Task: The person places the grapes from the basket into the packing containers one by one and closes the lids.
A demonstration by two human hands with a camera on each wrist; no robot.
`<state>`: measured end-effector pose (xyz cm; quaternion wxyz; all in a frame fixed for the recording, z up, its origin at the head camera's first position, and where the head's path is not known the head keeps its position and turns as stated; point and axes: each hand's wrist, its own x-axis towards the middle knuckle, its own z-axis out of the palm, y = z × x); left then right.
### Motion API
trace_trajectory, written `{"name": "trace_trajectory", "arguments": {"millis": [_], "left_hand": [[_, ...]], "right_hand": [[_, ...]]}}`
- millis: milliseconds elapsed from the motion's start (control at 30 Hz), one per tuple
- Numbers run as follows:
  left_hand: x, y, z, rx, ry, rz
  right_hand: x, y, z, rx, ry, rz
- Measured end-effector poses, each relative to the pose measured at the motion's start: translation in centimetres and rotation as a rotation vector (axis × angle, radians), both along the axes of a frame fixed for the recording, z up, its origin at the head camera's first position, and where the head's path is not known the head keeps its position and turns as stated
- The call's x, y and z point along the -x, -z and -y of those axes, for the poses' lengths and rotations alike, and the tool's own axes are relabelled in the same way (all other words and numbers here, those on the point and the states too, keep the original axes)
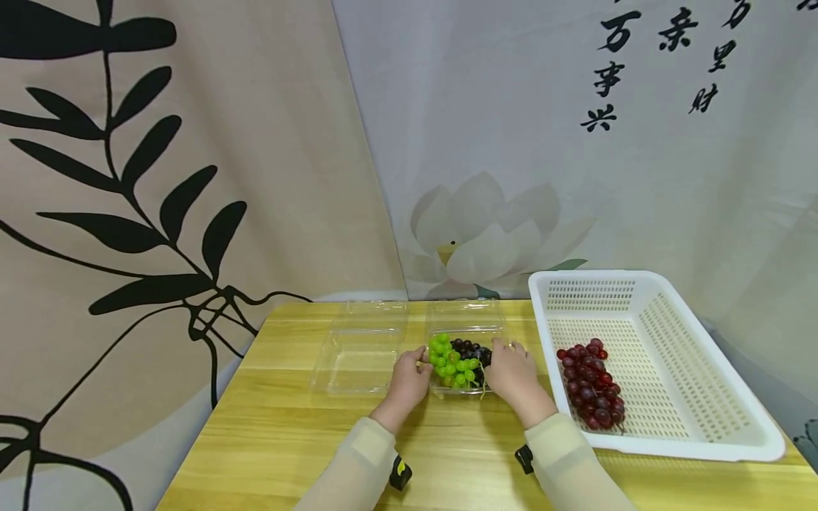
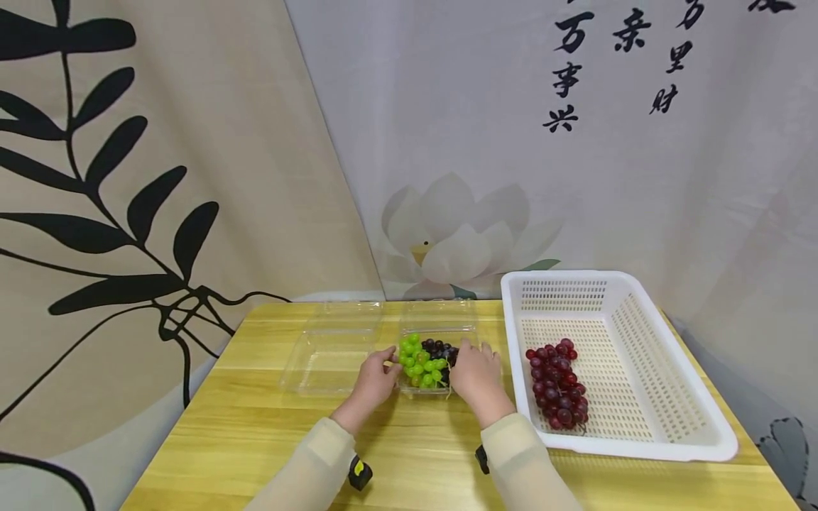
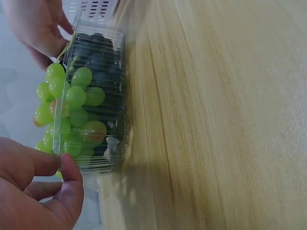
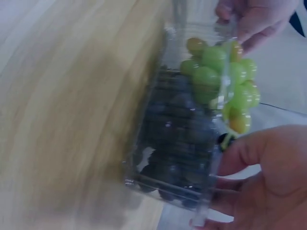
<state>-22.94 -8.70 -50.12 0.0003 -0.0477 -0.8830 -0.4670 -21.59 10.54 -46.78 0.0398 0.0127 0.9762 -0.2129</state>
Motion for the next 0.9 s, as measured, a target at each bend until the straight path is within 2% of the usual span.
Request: {"name": "trace_trajectory", "arguments": {"millis": [100, 233, 400, 600, 767, 900], "left_hand": [[0.0, 0.0, 0.0, 0.0, -0.001, 0.0], [0.0, 0.0, 0.0, 0.004, 0.0, -0.005], [0.0, 0.0, 0.1, 0.008, 0.003, -0.006], [0.0, 0.1, 0.3, 0.013, -0.008, -0.005], [0.0, 0.0, 0.3, 0.025, -0.012, 0.012], [-0.1, -0.1, 0.2, 0.027, 0.001, 0.01]], "right_hand": [[0.2, 0.3, 0.0, -0.007, 0.007, -0.003], [0.5, -0.3, 0.1, -0.002, 0.004, -0.033], [1.5, -1.8, -0.3, 0.095, 0.037, -0.059], [4.1, -2.9, -0.8, 0.304, 0.083, 0.042], [6.9, -2.0, -1.9, 0.432, 0.126, 0.178], [8.0, -1.5, -2.7, 0.516, 0.156, 0.258]]}}
